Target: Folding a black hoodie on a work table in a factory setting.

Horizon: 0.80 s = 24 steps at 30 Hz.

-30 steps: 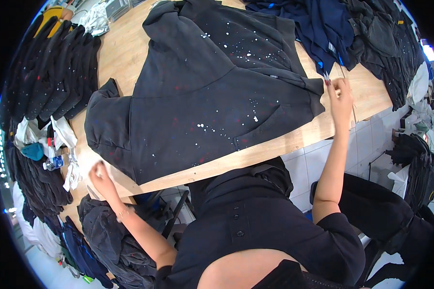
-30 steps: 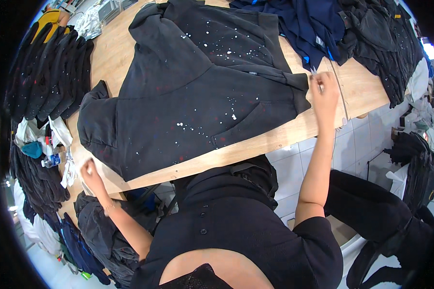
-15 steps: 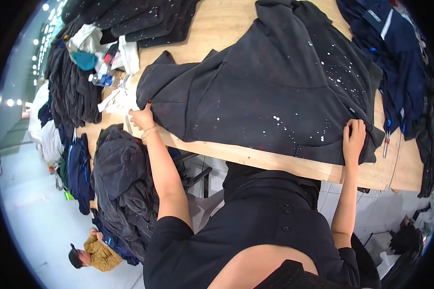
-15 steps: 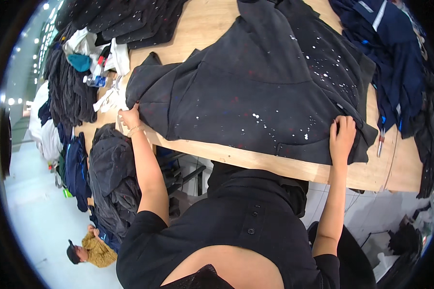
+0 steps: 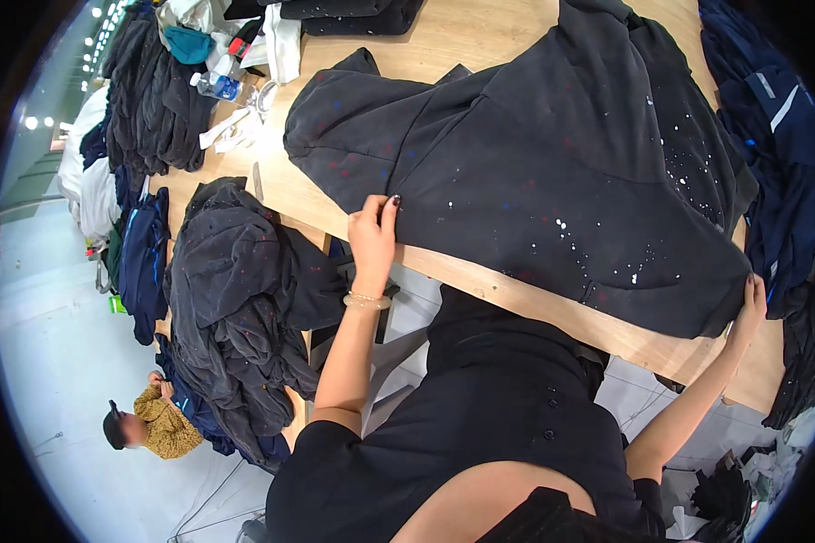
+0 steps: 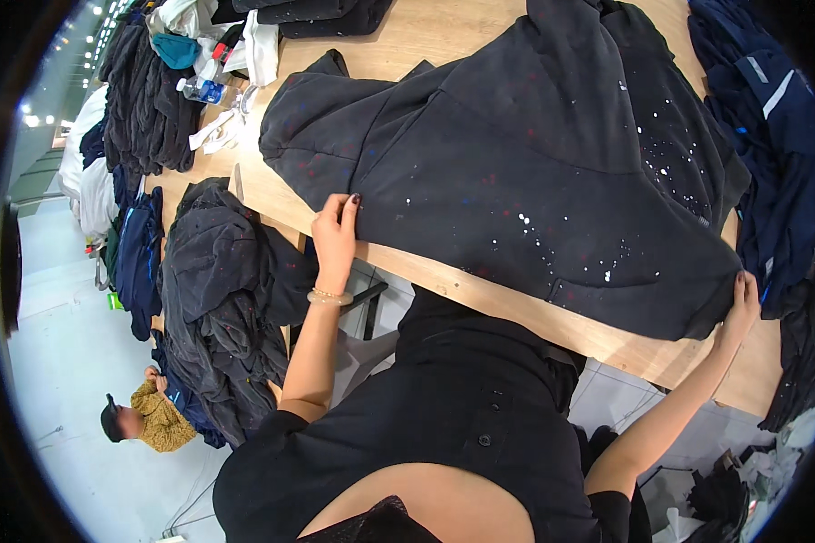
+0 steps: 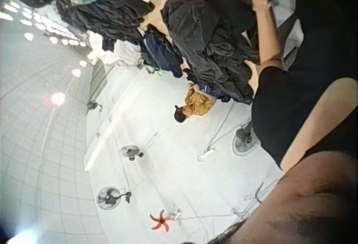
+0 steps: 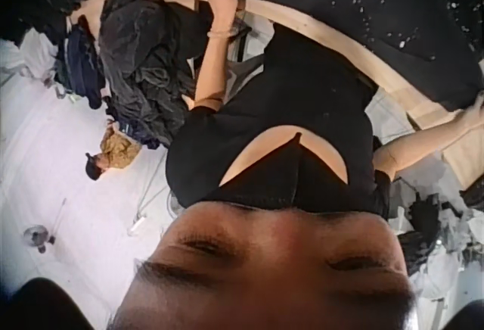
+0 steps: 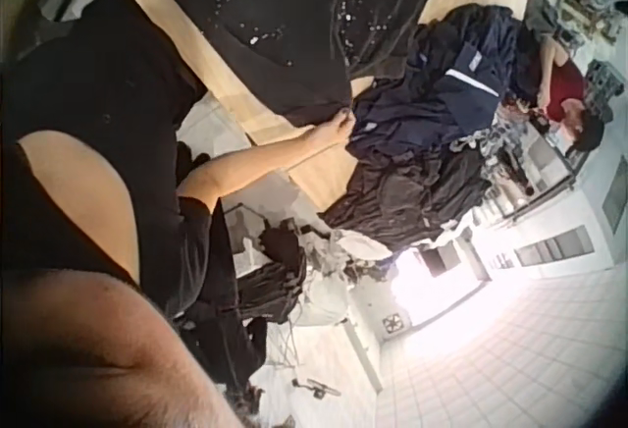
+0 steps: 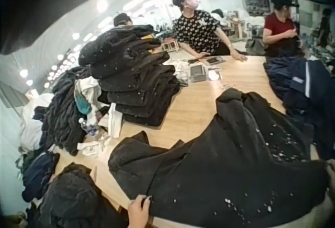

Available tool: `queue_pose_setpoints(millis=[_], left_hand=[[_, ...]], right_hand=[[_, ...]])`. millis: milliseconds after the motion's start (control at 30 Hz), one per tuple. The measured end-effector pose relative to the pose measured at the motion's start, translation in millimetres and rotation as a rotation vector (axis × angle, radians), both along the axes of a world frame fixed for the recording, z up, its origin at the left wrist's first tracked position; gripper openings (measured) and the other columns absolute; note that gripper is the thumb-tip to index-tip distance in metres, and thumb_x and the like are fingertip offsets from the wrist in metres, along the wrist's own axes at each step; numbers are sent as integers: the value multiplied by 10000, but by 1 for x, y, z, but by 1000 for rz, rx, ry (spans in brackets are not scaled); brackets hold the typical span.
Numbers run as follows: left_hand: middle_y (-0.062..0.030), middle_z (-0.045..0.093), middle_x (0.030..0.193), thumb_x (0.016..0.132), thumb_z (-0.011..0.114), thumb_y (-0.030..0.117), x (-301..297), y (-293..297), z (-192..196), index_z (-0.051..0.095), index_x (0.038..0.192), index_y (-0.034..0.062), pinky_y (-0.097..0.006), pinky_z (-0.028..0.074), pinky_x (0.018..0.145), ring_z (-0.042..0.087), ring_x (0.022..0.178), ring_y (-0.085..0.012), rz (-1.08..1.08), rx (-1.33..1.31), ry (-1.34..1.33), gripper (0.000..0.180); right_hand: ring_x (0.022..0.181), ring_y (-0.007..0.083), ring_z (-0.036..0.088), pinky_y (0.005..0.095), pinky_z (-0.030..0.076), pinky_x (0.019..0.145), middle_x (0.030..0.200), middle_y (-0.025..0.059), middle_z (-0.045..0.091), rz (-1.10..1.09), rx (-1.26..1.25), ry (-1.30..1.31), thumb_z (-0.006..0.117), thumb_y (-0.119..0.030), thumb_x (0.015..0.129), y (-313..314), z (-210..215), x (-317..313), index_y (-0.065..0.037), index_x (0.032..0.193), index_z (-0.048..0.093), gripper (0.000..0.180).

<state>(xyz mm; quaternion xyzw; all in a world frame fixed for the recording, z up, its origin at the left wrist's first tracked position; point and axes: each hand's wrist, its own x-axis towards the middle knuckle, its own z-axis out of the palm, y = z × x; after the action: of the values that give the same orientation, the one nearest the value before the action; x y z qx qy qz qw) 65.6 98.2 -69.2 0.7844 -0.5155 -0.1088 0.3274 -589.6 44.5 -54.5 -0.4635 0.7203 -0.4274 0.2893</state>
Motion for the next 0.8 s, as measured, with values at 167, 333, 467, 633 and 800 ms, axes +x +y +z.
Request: queue_pose_setpoints(millis=[167, 333, 467, 633, 800], left_hand=[[-141, 612, 884, 821, 634, 112, -9, -11, 26, 595, 874, 32, -389, 438, 651, 600, 779, -311, -88, 55, -160, 104], [-62, 542, 1092, 781, 638, 101, -26, -35, 51, 618, 1009, 92, -405, 358, 905, 501, 1048, -255, -402, -120, -315, 229], [-78, 518, 1200, 785, 655, 137, -21, -52, 46, 626, 1051, 133, -429, 325, 962, 470, 1142, -270, -592, -51, -379, 268], [-72, 411, 1390, 817, 629, 284, -11, -43, 26, 534, 1277, 198, -534, 203, 1078, 357, 1298, -273, -547, 155, -425, 478], [-58, 368, 1445, 836, 590, 343, -14, -51, 21, 483, 1341, 217, -548, 122, 1113, 314, 1343, -266, -575, 214, -404, 532]], right_hand=[[783, 268, 551, 334, 442, 760, 804, 71, 592, 26, -27, 1191, 591, -145, 870, -28, -3, 49, -25, 883, 611, 123], [777, 191, 566, 299, 436, 727, 818, 107, 581, 487, 149, 387, 627, -122, 812, -40, 34, 133, 5, 908, 580, 165], [677, 180, 576, 319, 451, 631, 757, 127, 610, 733, 431, 573, 613, -278, 866, -127, 95, 146, 13, 947, 630, 303], [740, 206, 628, 325, 504, 677, 831, 148, 656, 536, -293, 447, 573, -254, 890, -276, 171, 304, 4, 1042, 623, 303], [968, 396, 617, 463, 463, 879, 993, 269, 638, 663, -577, 766, 662, -411, 771, -361, 44, 343, 25, 1082, 612, 537]])
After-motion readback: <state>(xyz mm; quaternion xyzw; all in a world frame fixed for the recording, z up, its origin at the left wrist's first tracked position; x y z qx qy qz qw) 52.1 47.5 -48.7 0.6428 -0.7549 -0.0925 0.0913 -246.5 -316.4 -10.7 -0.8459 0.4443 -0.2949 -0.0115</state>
